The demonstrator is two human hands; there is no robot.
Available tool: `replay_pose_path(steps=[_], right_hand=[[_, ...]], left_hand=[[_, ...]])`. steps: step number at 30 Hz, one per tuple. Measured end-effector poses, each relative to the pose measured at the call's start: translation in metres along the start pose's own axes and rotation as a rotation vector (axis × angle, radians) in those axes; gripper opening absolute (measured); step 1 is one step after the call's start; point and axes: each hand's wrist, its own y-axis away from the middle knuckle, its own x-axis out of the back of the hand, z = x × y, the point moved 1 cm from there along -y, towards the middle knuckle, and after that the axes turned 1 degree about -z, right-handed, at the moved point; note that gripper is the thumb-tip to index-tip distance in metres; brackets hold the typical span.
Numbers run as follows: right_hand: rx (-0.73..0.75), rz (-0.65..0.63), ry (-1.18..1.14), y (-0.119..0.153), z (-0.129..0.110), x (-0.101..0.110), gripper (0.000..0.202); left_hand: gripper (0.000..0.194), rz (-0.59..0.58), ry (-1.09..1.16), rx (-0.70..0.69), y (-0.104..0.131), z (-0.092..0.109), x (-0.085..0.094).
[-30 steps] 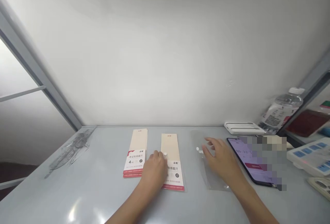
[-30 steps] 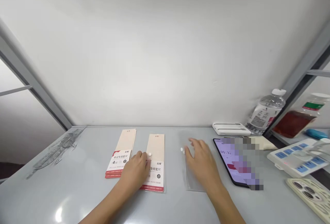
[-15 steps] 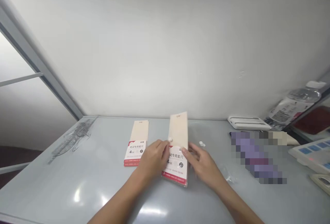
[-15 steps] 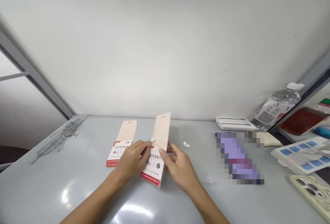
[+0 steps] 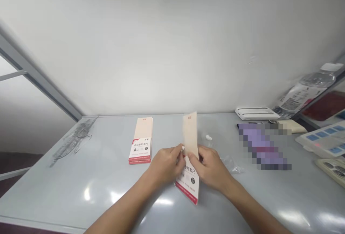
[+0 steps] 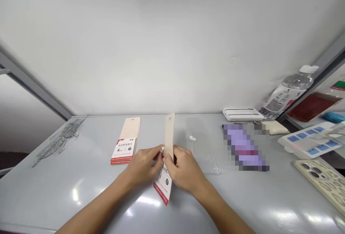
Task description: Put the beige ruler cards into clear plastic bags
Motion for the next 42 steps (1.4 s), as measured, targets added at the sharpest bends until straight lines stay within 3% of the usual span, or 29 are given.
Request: replay_pose_path(steps=[5, 9, 16, 26, 33, 42], right_hand=[[-0.028, -0.007, 0.032, 0.0, 0.0, 0.0, 0.026], [-0.055, -0.054, 0.028, 0.001, -0.001, 0.0, 0.028], [-0.113, -0.056, 0.0, 0.0, 0.001, 0.001, 0.03], [-0.124, -0.09, -0.015, 0.0, 0.0, 0.002, 0.028], [-0.078, -0.118, -0.005, 0.001, 0.004, -0.001, 0.028], [-0.025, -0.052, -0.022, 0.0, 0.005, -0.006, 0.028]], left_hand=[[0.041, -0.074, -0.029, 0.018, 0.004, 0.005, 0.005], [0.033, -0.091, -0.068, 0.081, 0.003, 0.005, 0.002], [0.034, -0.153, -0.196, -0.059, 0.002, -0.001, 0.002], [0.02, -0.242, -0.184, -0.057, 0.001, 0.0, 0.01], [0.025, -0.191, -0.186, -0.04, 0.001, -0.001, 0.006], [0.028, -0.045, -0.047, 0.169, 0.0, 0.001, -0.003]])
